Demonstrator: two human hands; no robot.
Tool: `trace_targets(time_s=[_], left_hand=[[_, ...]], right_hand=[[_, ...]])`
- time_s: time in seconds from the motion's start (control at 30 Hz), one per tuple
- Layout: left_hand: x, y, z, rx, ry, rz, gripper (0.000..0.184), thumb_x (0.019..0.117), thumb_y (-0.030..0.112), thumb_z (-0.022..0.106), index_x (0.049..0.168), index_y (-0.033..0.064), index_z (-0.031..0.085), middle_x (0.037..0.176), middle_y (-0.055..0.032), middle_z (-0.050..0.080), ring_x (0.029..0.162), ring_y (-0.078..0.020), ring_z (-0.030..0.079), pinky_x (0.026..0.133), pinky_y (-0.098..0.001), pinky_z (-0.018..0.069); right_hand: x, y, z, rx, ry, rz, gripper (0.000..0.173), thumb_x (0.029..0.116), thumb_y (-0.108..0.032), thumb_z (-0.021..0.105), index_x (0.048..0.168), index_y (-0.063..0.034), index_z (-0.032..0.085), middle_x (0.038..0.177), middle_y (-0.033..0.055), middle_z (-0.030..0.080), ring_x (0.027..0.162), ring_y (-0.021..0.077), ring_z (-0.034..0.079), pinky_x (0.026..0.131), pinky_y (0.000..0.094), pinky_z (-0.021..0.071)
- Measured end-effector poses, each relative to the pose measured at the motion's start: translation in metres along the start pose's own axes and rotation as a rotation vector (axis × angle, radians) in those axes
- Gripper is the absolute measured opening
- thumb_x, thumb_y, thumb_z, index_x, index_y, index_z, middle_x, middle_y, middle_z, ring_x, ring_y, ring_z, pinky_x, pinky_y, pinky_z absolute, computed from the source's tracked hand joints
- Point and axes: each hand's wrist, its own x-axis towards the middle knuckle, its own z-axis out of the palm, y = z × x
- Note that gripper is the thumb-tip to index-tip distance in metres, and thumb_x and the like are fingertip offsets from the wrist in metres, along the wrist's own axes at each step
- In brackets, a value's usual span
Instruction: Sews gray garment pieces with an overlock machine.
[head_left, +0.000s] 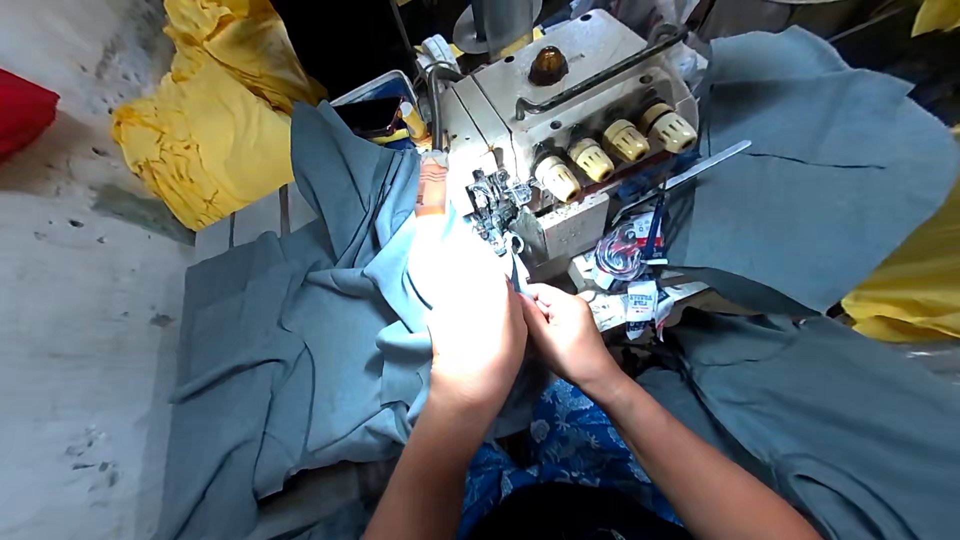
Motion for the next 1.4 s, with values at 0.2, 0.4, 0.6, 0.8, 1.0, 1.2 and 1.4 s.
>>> trace_targets(time_s=[0.2,0.4,0.6,0.8,1.0,1.2,1.4], left_hand=[[0.008,0.004,0.008,-0.01,0.042,0.0,0.019,0.0976,0.013,0.06,0.09,0.0033,0.075,0.076,-0.0153,0.068,0.075,-0.0345,0.07,0.061,-0.0513,0.0535],[-0.032,-0.009,0.011,0.066,0.114,0.191,0.013,0.0918,0.012,0.066,0.095,0.004,0.076,0.074,-0.0132,0.069,0.067,-0.0323,0.071,0.054,-0.0473,0.0545],[-0.079,-0.047,0.054,-0.113,0.356,0.568,0.019,0.0939,0.004,0.06,0.097,0.0085,0.078,0.088,-0.0077,0.075,0.084,-0.0227,0.07,0.079,-0.0335,0.0529],[-0.072,-0.066,0.077,-0.309,0.344,0.657,0.017,0.0986,0.009,0.062,0.101,0.0066,0.078,0.085,-0.0098,0.071,0.085,-0.0229,0.068,0.085,-0.0325,0.0538],[-0.076,-0.069,0.069,-0.312,0.308,0.85,0.019,0.096,0.002,0.058,0.102,0.0048,0.076,0.082,-0.0099,0.071,0.08,-0.0228,0.067,0.083,-0.0307,0.0524],[-0.072,-0.064,0.079,-0.266,0.346,0.89,0.022,0.0942,-0.001,0.057,0.1,0.0042,0.078,0.079,-0.0091,0.07,0.077,-0.0227,0.066,0.081,-0.0317,0.0521],[-0.084,-0.041,0.11,-0.118,0.555,0.51,0.058,0.0886,0.065,0.057,0.124,0.0192,0.048,0.124,-0.0078,0.055,0.13,-0.0242,0.048,0.121,-0.0525,0.015]], right_hand=[[0.002,-0.001,0.002,-0.027,0.023,-0.029,0.023,0.0989,-0.013,0.055,0.091,-0.0009,0.072,0.066,-0.0018,0.062,0.06,-0.0044,0.055,0.058,0.0151,0.0458],[-0.01,0.004,-0.014,-0.124,-0.072,-0.077,0.026,0.1001,-0.016,0.053,0.089,-0.0015,0.072,0.066,0.0001,0.06,0.059,-0.0007,0.051,0.058,0.0173,0.0424],[-0.055,0.012,-0.048,0.157,-0.294,0.112,0.016,0.0961,-0.011,0.06,0.097,-0.0012,0.072,0.082,-0.0053,0.069,0.071,-0.0093,0.061,0.067,0.0095,0.0524],[-0.068,0.008,-0.053,0.308,-0.361,0.289,0.011,0.0972,-0.007,0.062,0.102,-0.0019,0.07,0.086,-0.0057,0.072,0.073,-0.0005,0.069,0.069,0.0185,0.0609],[-0.07,0.001,-0.056,0.3,-0.356,0.324,0.015,0.0995,-0.003,0.055,0.102,-0.0011,0.069,0.086,-0.0049,0.072,0.074,-0.0005,0.07,0.07,0.0188,0.0613],[-0.069,-0.006,-0.052,0.34,-0.326,0.334,0.015,0.1012,-0.013,0.056,0.094,-0.0071,0.067,0.079,-0.0081,0.068,0.069,0.0011,0.069,0.067,0.0215,0.0621],[-0.072,0.0,-0.039,0.124,-0.118,0.057,0.023,0.097,-0.012,0.057,0.079,-0.0026,0.067,0.087,-0.0006,0.065,0.08,-0.0067,0.059,0.072,0.0094,0.0492]])
